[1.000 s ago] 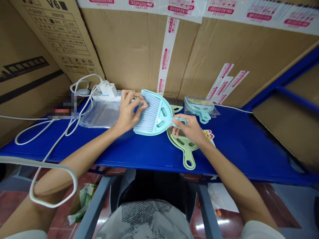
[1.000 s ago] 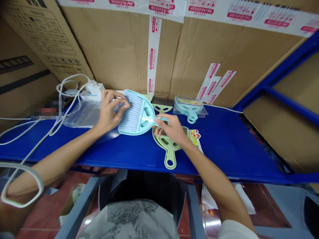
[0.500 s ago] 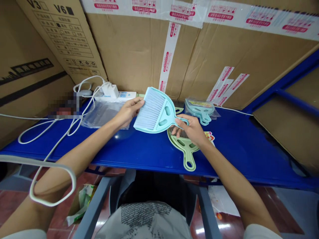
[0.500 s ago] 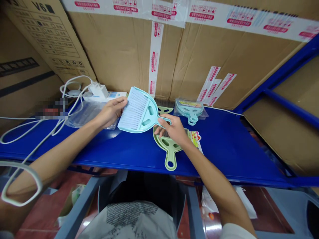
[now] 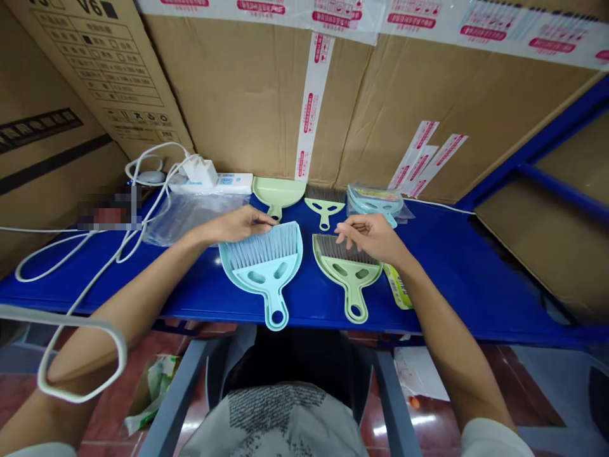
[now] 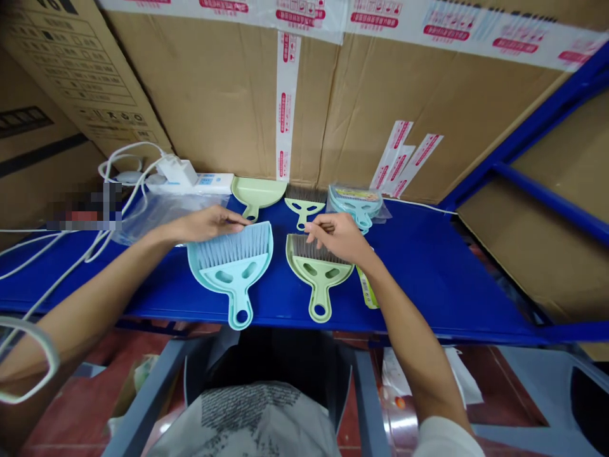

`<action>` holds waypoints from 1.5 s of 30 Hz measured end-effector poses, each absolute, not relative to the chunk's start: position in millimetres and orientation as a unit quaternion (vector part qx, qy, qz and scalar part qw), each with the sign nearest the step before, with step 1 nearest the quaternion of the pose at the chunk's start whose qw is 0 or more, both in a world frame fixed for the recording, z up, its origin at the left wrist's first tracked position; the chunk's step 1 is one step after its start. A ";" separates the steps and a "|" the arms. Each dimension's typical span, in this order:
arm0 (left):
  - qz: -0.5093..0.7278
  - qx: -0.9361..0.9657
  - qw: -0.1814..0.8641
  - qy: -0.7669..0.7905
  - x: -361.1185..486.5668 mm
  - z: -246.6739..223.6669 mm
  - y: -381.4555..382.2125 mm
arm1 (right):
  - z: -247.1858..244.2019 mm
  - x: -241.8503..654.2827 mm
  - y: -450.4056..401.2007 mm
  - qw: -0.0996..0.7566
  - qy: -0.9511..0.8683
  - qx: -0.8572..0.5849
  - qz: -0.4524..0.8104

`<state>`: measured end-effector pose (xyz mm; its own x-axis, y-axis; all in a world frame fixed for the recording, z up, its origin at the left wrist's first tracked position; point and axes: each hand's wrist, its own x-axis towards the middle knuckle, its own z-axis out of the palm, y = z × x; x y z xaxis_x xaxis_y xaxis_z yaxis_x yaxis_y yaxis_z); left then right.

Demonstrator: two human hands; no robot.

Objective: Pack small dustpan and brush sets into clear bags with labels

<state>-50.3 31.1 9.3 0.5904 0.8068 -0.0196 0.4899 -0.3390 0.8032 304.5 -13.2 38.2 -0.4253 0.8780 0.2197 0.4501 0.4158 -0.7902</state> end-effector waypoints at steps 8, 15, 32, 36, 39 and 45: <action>0.317 0.848 0.205 0.372 -35.1 12.4 21.5 | 30.6 333.9 -99.0 0.142 -0.927 -0.327 0.119; 0.351 0.863 0.140 0.334 -30.4 10.4 19.4 | -20.0 333.2 -138.7 0.142 -0.932 -0.332 -0.040; 0.274 0.896 0.118 0.330 -28.0 3.1 15.9 | -39.0 324.8 -133.6 0.230 -0.921 -0.287 -0.130; 0.198 0.925 0.122 0.300 -25.4 6.5 7.1 | -37.3 326.6 -122.7 0.197 -0.930 -0.294 -0.094; 0.140 0.948 0.144 0.245 -23.8 4.8 0.3 | -29.2 327.2 -114.3 0.172 -0.939 -0.292 -0.063; 0.073 0.959 0.154 0.227 -27.7 -4.5 -0.5 | -18.5 332.3 -122.6 0.187 -0.935 -0.298 -0.034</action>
<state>-27.7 -0.5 -4.5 0.8865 0.4575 0.0701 0.4124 -0.8495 0.3290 332.3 -122.6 -18.5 -0.7524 0.5448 0.3701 0.5702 0.8201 -0.0479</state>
